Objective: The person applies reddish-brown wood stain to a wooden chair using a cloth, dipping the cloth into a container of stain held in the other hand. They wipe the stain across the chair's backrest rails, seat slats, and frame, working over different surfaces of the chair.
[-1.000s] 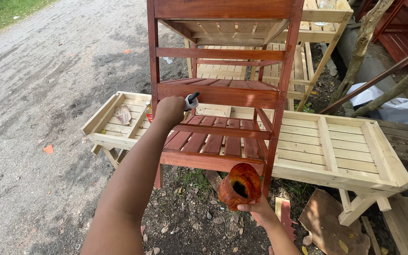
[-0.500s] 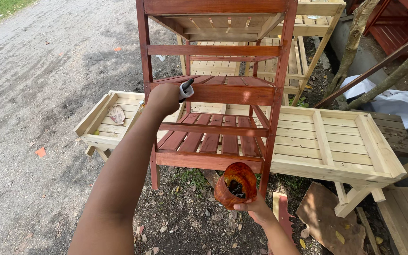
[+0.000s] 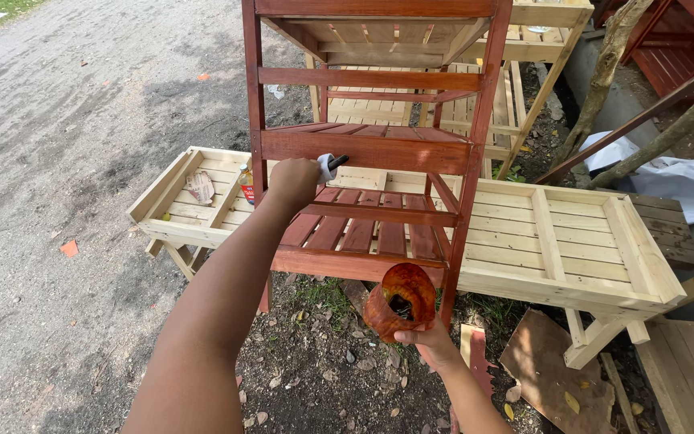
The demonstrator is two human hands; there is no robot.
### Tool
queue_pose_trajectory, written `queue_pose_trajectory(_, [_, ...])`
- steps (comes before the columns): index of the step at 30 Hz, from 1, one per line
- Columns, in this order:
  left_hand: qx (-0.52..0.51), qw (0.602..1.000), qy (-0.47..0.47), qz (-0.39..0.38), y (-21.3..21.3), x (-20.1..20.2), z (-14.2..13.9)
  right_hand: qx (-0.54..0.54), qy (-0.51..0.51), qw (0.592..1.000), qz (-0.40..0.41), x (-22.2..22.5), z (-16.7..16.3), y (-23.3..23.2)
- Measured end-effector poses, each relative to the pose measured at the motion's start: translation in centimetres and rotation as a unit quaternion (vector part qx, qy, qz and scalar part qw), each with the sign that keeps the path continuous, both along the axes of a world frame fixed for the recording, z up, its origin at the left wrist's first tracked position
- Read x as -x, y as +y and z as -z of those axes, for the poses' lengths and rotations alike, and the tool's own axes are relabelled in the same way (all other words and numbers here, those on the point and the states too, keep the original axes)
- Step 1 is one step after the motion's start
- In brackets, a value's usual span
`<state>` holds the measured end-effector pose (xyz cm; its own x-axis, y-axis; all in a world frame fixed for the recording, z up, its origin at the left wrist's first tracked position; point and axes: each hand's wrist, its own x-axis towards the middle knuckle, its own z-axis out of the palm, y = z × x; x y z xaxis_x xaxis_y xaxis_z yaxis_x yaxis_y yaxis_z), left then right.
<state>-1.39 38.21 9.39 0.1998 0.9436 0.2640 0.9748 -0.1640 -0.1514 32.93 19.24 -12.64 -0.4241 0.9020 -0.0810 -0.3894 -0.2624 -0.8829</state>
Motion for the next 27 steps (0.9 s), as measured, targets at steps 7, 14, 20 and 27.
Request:
queue_pose_trajectory(7, [-0.116, 0.99, 0.071, 0.037, -1.2, -0.8, 0.2, -0.007, 0.006, 1.0, 0.003, 0.0, -1.3, 0.2])
queue_pose_trajectory(14, [-0.076, 0.926, 0.331, 0.166, -4.0, -1.0, 0.8, -0.012, 0.006, 1.0, -0.004, -0.4, -1.9, -0.1])
queue_pose_trajectory(20, [-0.099, 0.975, 0.2, 0.01, -3.6, -1.3, 0.7, -0.024, 0.027, 0.999, -0.011, 0.1, -1.7, 0.2])
queue_pose_trajectory(27, [-0.157, 0.965, -0.211, -0.007, -6.7, 2.9, -3.2, -0.009, 0.017, 1.0, -0.012, -0.4, -1.5, -0.1])
